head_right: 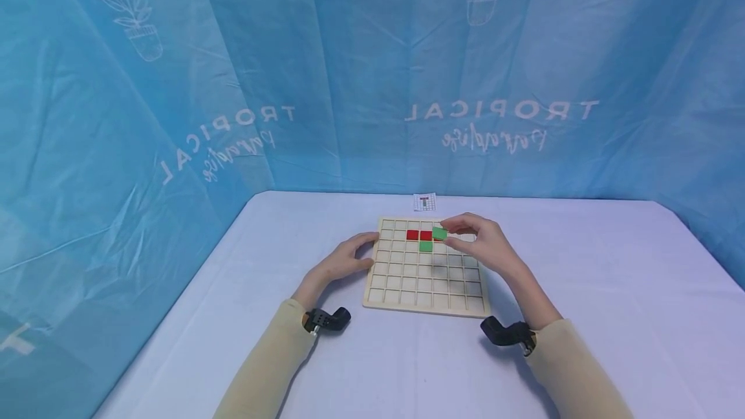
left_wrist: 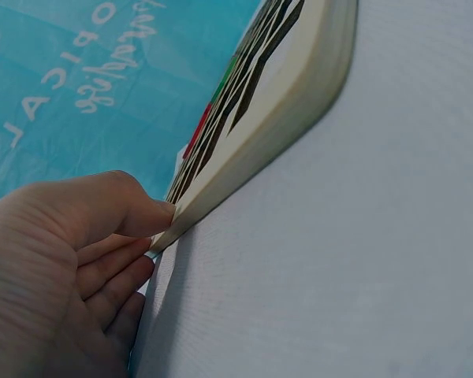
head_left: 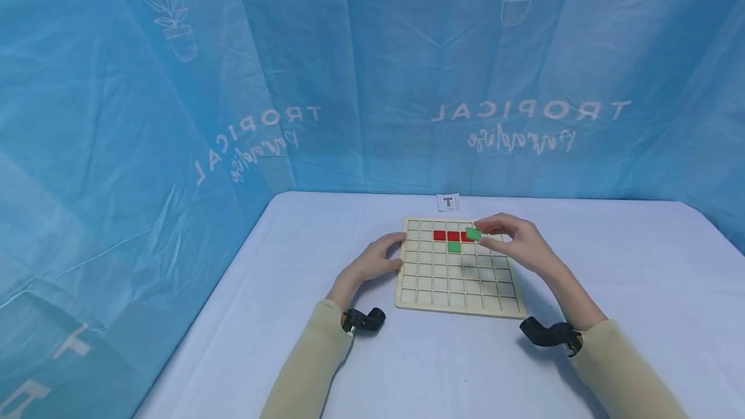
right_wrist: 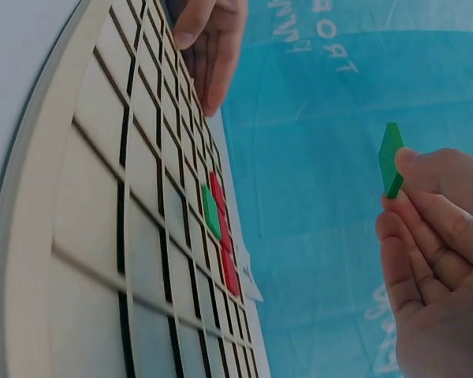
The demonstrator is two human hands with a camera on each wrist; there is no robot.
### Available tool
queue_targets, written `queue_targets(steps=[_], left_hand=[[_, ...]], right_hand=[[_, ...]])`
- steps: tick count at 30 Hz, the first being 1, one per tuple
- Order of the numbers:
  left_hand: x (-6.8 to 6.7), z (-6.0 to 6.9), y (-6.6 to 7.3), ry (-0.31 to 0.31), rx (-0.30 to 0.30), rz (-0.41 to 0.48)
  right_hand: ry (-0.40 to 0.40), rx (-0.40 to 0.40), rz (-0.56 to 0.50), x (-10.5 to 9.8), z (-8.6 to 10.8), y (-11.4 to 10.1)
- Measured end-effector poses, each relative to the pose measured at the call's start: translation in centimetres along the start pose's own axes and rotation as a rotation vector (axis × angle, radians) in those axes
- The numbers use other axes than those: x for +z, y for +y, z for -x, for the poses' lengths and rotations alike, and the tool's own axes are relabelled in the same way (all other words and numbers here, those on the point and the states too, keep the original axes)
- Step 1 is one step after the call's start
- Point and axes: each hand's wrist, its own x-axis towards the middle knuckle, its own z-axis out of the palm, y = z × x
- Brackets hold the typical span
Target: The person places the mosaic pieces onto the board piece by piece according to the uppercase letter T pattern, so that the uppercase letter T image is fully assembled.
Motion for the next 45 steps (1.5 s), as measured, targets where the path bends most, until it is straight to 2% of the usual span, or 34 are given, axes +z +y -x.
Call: queue_targets(steps=[12,21,29,36,43,45], left_hand=[[-0.2,0.0,0.1,-0.007,0.004,0.014],[0.0,0.1,-0.1,-0.008,0.003,-0.013],[-0.1,-0.1,-0.1,-0.013,0.01,-0.011],[0.0,-0.1,-0.1,-0.012,0.007,-0.012],[-0.1,-0.1,-0.1,-0.012,0.006,-0.01],[0.0,-0.1,-0.1,-0.012,0.007,-0.009]], right_hand=[[0.004,0.0,-0.009,1.2,-1.1,-0.4],[0.017,0.007,-0.002,1.7,-1.6,-0.8],[0.005,0.044,-0.014,2.3,-1.5,0.4],[-0.037,0.02,-0.04,3.0,-1.2,1.2],[-0.058,-0.029,-0.017,3.6,-1.1,1.9],[-0.056,-0.022,-0.009,3.8,-0.9,2.0]])
